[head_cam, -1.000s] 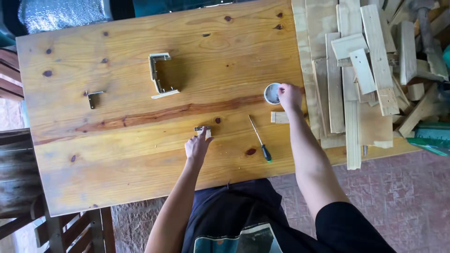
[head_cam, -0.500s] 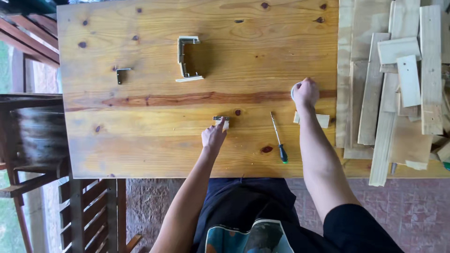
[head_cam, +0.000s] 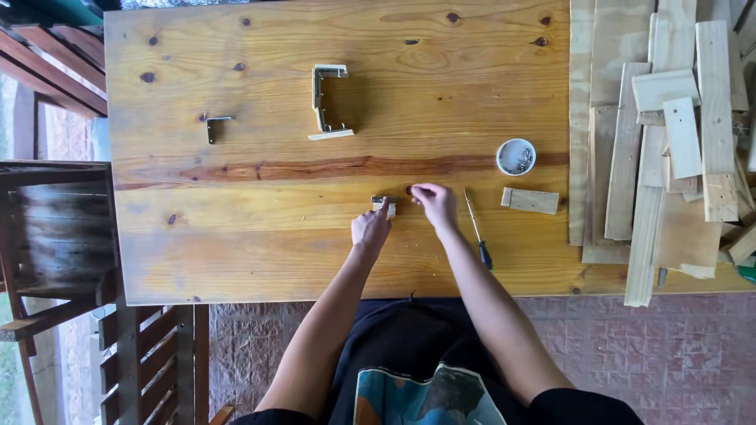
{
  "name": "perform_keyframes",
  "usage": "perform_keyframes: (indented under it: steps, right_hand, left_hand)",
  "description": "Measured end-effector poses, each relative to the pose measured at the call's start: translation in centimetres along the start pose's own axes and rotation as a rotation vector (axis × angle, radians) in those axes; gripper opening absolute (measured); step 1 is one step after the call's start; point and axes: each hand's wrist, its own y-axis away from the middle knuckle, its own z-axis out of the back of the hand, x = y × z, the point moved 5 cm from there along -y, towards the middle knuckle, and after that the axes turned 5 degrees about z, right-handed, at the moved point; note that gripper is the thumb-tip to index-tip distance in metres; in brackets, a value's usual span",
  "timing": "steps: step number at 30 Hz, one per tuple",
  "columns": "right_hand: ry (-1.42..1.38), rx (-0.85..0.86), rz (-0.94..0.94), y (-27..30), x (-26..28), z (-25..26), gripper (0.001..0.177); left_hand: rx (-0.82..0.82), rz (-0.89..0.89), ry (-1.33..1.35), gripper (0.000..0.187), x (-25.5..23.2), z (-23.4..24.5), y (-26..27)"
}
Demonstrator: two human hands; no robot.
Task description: The person assembles small wooden brackets by attaching metal L-brackets to wooden blocks using a screwdriver and screws. They repeatedly pick up a wooden block, align a metal bracket, insert screws, and tighten them before setting the finished unit aside.
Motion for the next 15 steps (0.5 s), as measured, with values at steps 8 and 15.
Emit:
perform_keyframes:
  steps: [8,15]
  right_hand:
    - [-0.232,0.097,-0.215,1.1,-6.0,-4.7,0.020]
    - [-0.224,0.132,-0.200,0.1,-10.4,-4.9,0.016]
  left_hand:
    - [-0.053,-0.060,0.002,0.066,0.9,-3.1,-1.6]
    - [-0.048,-0.104,0.048,0.070,1.3,-5.6,-3.2]
